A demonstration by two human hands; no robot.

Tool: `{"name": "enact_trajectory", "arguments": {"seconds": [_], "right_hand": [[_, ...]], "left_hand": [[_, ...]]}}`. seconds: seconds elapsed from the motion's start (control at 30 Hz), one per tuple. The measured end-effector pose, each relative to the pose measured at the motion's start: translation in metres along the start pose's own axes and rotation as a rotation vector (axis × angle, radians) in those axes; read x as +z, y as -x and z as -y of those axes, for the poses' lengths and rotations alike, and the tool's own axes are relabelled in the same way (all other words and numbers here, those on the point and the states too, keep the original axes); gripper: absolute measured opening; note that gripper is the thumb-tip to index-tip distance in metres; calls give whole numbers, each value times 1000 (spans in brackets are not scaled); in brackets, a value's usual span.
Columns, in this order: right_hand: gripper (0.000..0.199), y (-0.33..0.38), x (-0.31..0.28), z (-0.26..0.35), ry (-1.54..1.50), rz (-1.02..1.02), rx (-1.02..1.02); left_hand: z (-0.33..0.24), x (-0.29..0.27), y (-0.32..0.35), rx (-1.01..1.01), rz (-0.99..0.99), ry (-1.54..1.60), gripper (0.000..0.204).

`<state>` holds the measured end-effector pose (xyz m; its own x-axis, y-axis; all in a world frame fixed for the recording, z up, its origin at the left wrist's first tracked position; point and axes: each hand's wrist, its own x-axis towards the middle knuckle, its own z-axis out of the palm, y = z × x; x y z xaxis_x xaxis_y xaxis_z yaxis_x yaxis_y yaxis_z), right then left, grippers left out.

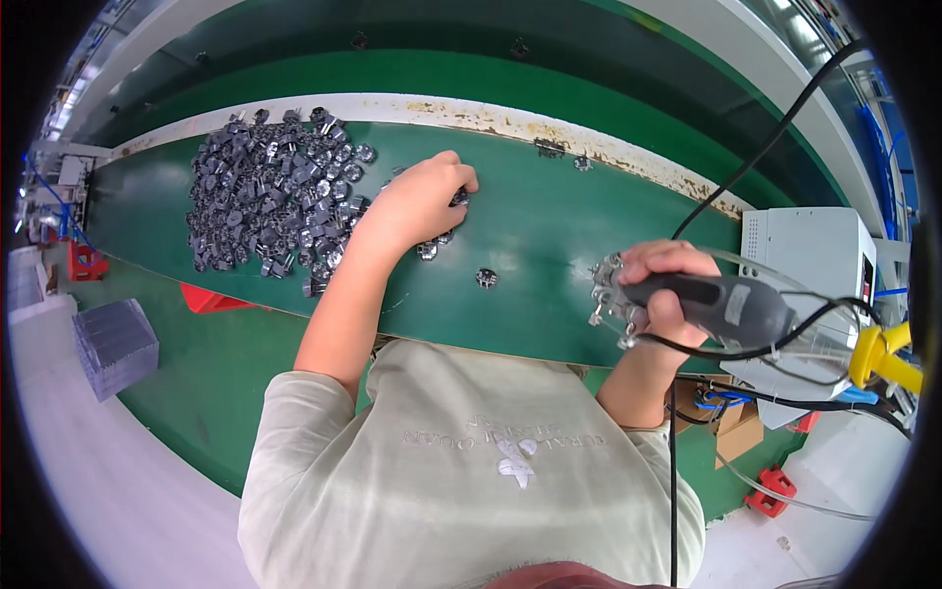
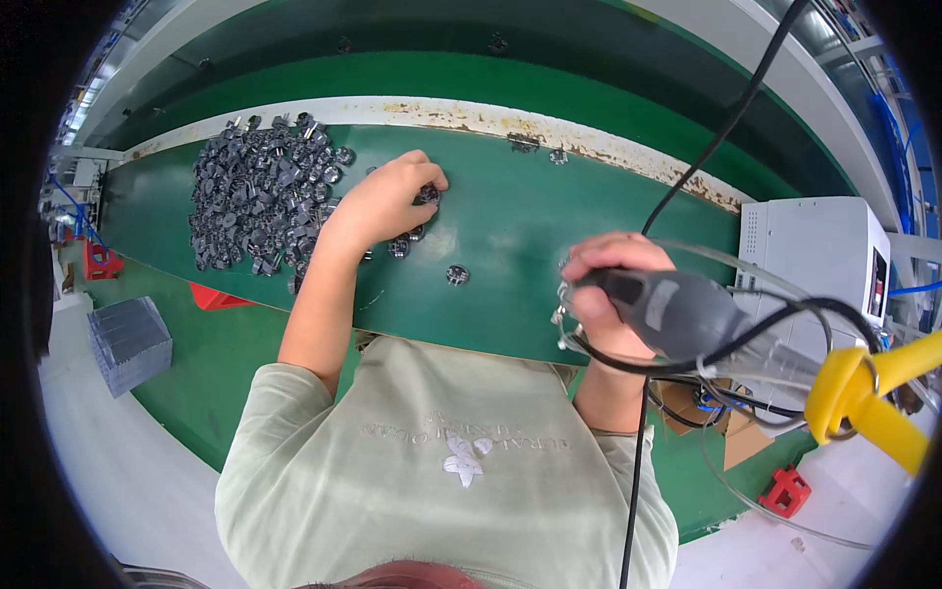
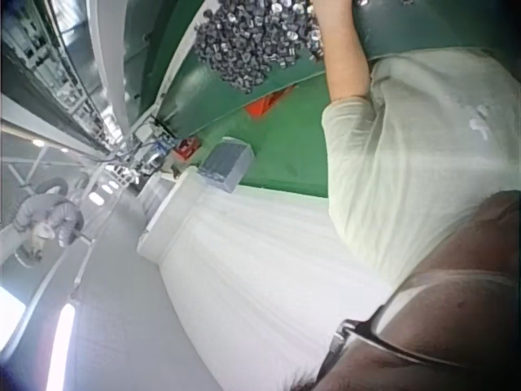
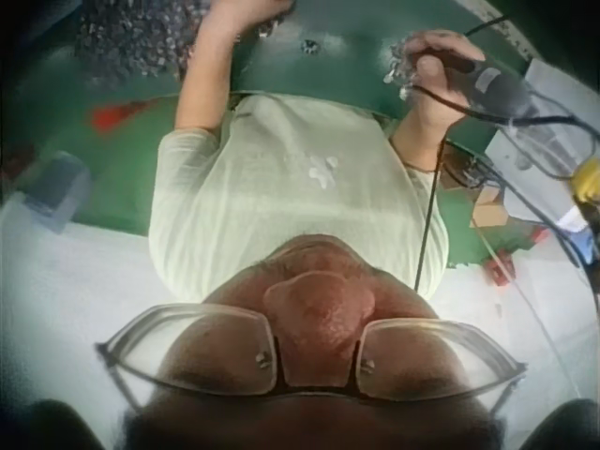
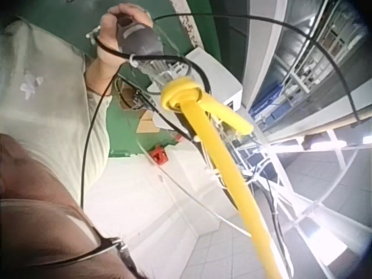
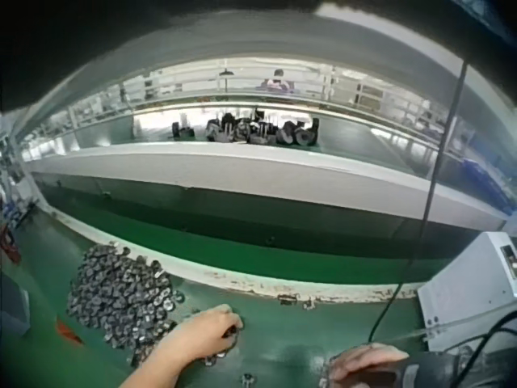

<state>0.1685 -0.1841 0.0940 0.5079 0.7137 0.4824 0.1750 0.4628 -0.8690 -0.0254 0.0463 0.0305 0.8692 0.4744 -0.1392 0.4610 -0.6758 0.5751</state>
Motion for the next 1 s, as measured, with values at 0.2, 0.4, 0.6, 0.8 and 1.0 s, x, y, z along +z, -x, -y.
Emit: {"name": "enact_trajectory", "arguments": {"seconds": [0.2,0.4,0.6,0.8,1.0], "right_hand": [[27,-15,3,7,-134,179,100],[22,-16,7,-11,-253,193,-61],[19,-16,17,-20,-241,168,-64],[22,-17,19,-29,-279,182,-77],[20,-18,21,-29,-242,190,-75]], "left_hand": [[-9,37,-23,432,-3,231,36],[-24,39,-12,314,-100,191,34],[-25,54,-13,356,-24,96,34],[-23,57,-15,387,-26,128,29],[-23,57,-15,387,-36,135,28]]}}
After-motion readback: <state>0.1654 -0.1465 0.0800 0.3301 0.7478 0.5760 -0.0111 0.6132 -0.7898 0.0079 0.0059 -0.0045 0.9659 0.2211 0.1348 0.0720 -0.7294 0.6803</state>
